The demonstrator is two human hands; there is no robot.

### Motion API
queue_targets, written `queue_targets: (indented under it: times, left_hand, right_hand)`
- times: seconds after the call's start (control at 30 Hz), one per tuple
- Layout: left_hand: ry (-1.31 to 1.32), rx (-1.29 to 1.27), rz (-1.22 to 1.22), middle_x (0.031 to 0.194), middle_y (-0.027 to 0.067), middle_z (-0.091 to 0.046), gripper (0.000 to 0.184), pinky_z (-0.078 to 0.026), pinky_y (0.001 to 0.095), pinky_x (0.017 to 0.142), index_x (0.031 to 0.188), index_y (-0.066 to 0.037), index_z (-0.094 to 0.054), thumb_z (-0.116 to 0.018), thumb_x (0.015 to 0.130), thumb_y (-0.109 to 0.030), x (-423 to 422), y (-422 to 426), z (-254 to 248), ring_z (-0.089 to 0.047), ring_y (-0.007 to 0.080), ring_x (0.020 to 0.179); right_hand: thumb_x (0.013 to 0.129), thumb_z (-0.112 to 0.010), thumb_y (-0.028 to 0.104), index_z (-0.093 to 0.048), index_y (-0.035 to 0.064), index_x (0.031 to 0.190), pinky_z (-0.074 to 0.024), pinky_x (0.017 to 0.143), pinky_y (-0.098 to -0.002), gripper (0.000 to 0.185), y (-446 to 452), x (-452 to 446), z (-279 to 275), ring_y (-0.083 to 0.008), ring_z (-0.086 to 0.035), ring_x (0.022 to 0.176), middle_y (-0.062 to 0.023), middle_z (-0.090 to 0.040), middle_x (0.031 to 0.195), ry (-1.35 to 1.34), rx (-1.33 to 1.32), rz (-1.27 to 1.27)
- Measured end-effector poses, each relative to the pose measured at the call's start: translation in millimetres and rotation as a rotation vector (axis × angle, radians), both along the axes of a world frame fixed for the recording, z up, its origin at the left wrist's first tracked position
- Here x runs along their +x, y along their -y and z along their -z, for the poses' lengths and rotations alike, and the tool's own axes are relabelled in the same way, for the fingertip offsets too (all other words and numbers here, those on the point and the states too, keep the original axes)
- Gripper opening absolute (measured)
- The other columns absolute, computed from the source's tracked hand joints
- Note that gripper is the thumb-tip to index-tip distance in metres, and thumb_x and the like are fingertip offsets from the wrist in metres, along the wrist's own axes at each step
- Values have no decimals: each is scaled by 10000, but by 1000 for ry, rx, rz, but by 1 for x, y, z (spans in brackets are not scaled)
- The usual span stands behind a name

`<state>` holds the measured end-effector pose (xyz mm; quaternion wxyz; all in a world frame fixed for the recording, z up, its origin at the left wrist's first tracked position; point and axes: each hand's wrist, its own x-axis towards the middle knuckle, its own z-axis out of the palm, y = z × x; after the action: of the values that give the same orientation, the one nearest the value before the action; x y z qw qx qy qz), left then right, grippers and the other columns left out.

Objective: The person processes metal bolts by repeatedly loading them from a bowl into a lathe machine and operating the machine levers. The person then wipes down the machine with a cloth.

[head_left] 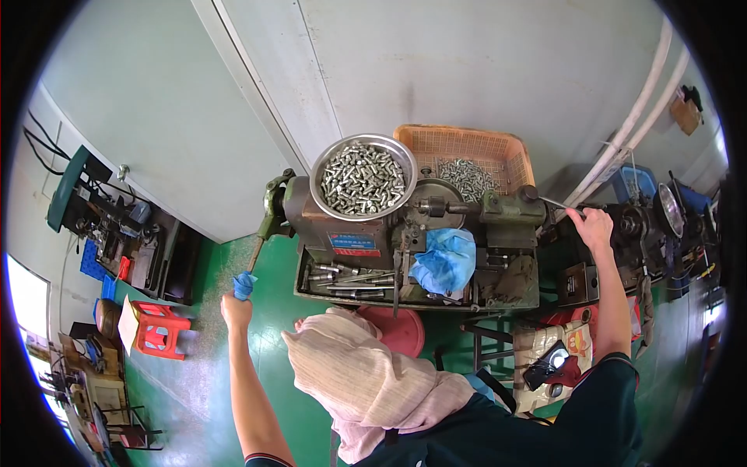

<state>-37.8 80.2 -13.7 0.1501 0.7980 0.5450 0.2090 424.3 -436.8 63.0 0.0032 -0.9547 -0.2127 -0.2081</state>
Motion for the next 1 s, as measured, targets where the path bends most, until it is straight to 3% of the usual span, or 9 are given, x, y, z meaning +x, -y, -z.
queue_targets:
  times: [0.43,0.53,0.6,0.67,0.7,0.77,0.83,0.93,1.0]
  left_hand:
    - [23,3,22,648,220,-556,121,-426,384,604,691,-3,-598,-573,629,-104,0,1,0,-561,359,671]
    - [22,-3,10,645,221,-555,125,-426,386,605,696,-5,-599,-575,630,-108,-1,0,2,-560,360,669]
    - [15,-5,11,643,222,-554,126,-426,387,605,700,-7,-600,-576,631,-111,-3,-3,4,-561,360,666]
    - [8,-9,7,639,222,-552,124,-425,388,604,706,-16,-604,-571,635,-113,-4,-5,6,-562,359,665]
    - [8,-8,7,639,222,-552,124,-425,388,604,706,-16,-604,-571,635,-113,-3,-3,3,-562,359,665]
    - [23,-17,25,643,218,-556,127,-425,388,607,707,-20,-606,-572,635,-119,1,4,-5,-563,357,666]
    - [24,-22,22,643,215,-559,122,-426,384,606,702,-23,-608,-565,629,-110,-3,-2,2,-563,355,664]
    - [15,-25,20,641,207,-564,115,-429,377,604,690,-34,-614,-549,615,-92,-7,-6,4,-566,349,656]
    - [10,-19,23,639,202,-567,116,-430,374,602,684,-42,-617,-540,607,-83,-5,-5,3,-569,344,652]
  right_hand:
    - [706,-473,570,-600,17,661,-428,624,-393,569,-4,-6,-4,-316,-558,684,-172,-577,668,-137,-64,136]
    - [706,-472,572,-600,14,677,-429,615,-400,573,1,-1,6,-333,-556,672,-175,-579,671,-58,-3,85]
    - [699,-515,532,-598,23,703,-418,667,-382,516,-5,-2,3,-307,-544,756,-155,-578,725,-161,-17,173]
    - [686,-555,479,-584,47,804,-375,749,-378,448,-5,7,12,-267,-484,902,-127,-545,856,24,71,35]
    - [666,-609,391,-537,78,931,-326,801,-379,417,-12,16,19,-248,-402,1000,-99,-479,981,122,80,65]
    - [647,-642,331,-504,91,993,-324,798,-392,443,-39,36,24,-262,-402,1009,-99,-461,1039,340,156,37]
    - [622,-658,240,-505,97,991,-319,810,-406,424,-93,39,21,-254,-409,1012,-96,-464,1054,281,273,6]
    - [603,-636,193,-578,95,802,-384,759,-389,229,-186,7,10,-259,-501,849,-84,-572,807,125,444,-323]
    - [585,-625,193,-604,98,762,-429,707,-372,202,-234,-14,19,-250,-544,784,-88,-588,765,-267,345,-439]
